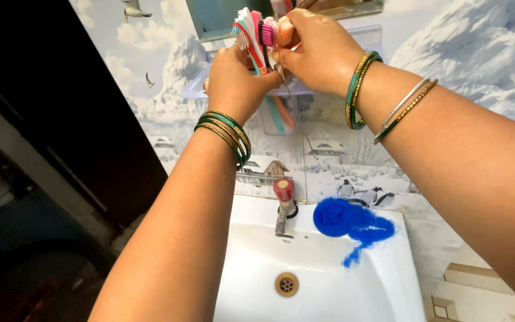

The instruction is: The person cleans a sink with a blue scouring pad, rinses it with water from a faucet, and then handles various toothbrushes, a toothpaste tube, and a clear plastic cup near the sink.

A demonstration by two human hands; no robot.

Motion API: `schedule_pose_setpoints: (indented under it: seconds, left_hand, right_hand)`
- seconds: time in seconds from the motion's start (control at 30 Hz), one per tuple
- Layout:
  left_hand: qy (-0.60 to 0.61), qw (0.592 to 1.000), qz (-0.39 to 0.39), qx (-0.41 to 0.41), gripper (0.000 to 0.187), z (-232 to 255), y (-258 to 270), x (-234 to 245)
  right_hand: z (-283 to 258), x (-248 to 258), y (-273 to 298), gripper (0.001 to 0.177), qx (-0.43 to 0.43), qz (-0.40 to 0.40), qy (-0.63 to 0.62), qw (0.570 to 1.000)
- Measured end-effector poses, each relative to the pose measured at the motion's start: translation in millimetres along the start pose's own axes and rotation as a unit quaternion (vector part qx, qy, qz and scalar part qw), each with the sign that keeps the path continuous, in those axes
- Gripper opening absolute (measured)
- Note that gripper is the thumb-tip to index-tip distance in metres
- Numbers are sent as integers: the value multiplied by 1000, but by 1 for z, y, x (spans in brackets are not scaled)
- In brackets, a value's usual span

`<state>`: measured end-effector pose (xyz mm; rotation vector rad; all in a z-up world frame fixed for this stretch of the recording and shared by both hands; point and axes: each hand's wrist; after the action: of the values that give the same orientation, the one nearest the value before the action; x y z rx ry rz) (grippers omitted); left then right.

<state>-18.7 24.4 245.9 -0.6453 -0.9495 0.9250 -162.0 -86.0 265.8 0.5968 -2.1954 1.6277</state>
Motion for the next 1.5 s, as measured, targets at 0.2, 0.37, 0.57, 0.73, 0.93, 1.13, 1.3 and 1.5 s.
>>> schedule_pose_setpoints:
  seconds: [0.2, 0.37, 0.57, 0.73, 0.93, 1.13, 1.3, 1.5]
  left_hand:
    - [72, 997, -27, 2, 40, 12, 2, 2]
    - [-48, 998, -26, 29, 32, 22, -1, -1]
    - [-28, 999, 14, 38, 30, 9, -6, -11]
    - [-35, 997, 20, 68, 32, 5, -13, -10]
    - [79, 991, 50, 98, 31, 7, -15, -12]
    - [144, 977, 79, 134, 28, 16, -21, -9]
    - [221, 960, 109, 130, 30, 27, -29, 6]
    - [300, 945, 120, 47, 26, 28, -39, 40]
  right_hand:
    - [5, 13, -12, 23, 50, -26, 33, 998]
    - [-1, 14, -13, 22, 53, -16, -6, 998]
    - [-6, 8, -6, 44, 4, 15, -160, 987]
    - [6, 4, -5, 58, 21, 25, -150, 988]
    - [21, -5, -1, 63, -22, -6, -69, 997]
    - [15, -3, -6, 72, -67, -54, -95, 992]
    - [4, -5, -13, 62, -28, -24, -114, 993]
    - [-49, 3, -6, 65, 21, -6, -144, 989]
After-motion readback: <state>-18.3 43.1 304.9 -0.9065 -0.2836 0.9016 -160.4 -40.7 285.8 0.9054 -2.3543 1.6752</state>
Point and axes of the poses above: each hand's wrist, its own y-axis away from the middle knuckle, its own x-axis out of the back of the hand, z = x × y, and after that the axes turned 4 degrees about z, right-handed
